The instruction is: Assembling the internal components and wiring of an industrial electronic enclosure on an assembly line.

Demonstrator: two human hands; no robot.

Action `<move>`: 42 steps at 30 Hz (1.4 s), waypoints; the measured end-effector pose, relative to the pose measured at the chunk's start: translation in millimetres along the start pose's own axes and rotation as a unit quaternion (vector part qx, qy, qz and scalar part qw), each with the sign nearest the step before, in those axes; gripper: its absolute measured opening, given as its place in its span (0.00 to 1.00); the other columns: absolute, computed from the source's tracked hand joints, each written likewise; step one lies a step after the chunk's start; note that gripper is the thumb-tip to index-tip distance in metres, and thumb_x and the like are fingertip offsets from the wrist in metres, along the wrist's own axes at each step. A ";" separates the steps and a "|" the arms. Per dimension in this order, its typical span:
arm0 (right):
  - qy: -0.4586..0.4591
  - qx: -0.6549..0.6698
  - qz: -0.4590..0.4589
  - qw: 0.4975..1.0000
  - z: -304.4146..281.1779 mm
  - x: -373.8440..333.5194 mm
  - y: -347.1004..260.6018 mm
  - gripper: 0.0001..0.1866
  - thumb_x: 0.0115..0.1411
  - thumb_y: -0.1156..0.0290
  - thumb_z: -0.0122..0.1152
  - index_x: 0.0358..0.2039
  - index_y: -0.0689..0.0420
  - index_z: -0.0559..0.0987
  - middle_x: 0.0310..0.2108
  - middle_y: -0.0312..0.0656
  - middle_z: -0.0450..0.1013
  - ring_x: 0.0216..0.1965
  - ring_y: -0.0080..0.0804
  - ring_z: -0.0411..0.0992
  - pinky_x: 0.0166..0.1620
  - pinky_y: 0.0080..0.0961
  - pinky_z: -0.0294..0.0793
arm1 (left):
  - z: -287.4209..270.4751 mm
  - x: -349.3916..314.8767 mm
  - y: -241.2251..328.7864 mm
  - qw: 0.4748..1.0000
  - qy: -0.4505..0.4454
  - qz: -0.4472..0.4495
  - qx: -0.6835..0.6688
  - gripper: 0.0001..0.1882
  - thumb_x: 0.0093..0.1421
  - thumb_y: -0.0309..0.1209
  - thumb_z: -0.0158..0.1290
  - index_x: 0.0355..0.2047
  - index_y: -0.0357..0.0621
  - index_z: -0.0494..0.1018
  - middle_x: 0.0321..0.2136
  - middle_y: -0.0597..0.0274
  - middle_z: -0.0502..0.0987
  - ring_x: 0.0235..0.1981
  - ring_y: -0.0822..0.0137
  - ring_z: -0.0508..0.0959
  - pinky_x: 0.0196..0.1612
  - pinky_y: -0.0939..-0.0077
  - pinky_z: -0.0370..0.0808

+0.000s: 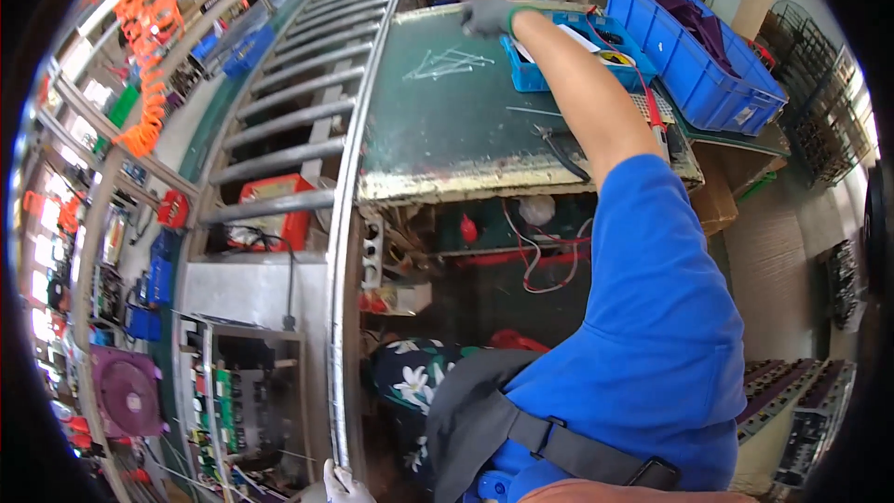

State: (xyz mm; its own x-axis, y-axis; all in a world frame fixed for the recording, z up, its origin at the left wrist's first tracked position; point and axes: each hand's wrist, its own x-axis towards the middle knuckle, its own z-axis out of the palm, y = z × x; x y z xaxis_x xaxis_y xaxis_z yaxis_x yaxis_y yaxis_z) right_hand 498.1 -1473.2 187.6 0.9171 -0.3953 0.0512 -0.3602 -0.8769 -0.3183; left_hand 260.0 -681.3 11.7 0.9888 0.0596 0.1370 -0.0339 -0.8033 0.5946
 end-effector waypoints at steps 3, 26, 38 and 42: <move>-0.094 -0.172 -0.027 0.980 98.2 -25.8 62.7 0.18 0.46 0.67 0.63 0.39 0.57 0.83 0.38 0.50 0.80 0.42 0.48 0.78 0.45 0.40 0.76 | 3.4 -44.2 -51.0 0.986 -0.084 -0.144 0.000 0.17 0.69 0.37 0.49 0.54 0.44 0.75 0.37 0.58 0.81 0.32 0.68 0.76 0.35 0.72 0.75; 0.082 -0.002 0.066 0.994 189.7 14.0 33.5 0.12 0.60 0.63 0.57 0.43 0.51 0.80 0.47 0.47 0.75 0.51 0.45 0.73 0.53 0.40 0.72 | 45.4 31.0 46.0 0.985 -0.042 0.033 0.161 0.20 0.68 0.42 0.49 0.54 0.47 0.75 0.46 0.51 0.79 0.44 0.48 0.77 0.48 0.57 0.73; 0.169 0.004 0.052 0.984 244.9 169.0 -16.6 0.11 0.59 0.64 0.60 0.42 0.44 0.81 0.46 0.44 0.73 0.51 0.44 0.72 0.51 0.42 0.73 | 113.0 89.4 35.8 0.908 0.256 0.054 0.327 0.12 0.64 0.37 0.57 0.42 0.45 0.80 0.31 0.53 0.80 0.31 0.54 0.79 0.36 0.62 0.77; 0.124 -0.003 0.052 0.991 246.5 192.9 -36.8 0.11 0.60 0.64 0.58 0.43 0.46 0.79 0.49 0.46 0.70 0.53 0.47 0.69 0.54 0.43 0.70 | 112.0 83.2 0.3 0.904 0.238 0.023 0.356 0.14 0.65 0.38 0.51 0.44 0.46 0.80 0.35 0.51 0.81 0.35 0.50 0.80 0.40 0.57 0.77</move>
State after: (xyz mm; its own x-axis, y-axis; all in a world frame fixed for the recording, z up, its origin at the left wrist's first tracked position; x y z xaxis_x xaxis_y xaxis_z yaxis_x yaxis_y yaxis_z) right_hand 730.3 -1449.8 -24.1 0.8056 -0.5372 0.2498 -0.4516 -0.8298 -0.3279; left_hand 358.6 -743.0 -65.4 0.8087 0.1276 0.5742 0.1953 -0.9791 -0.0574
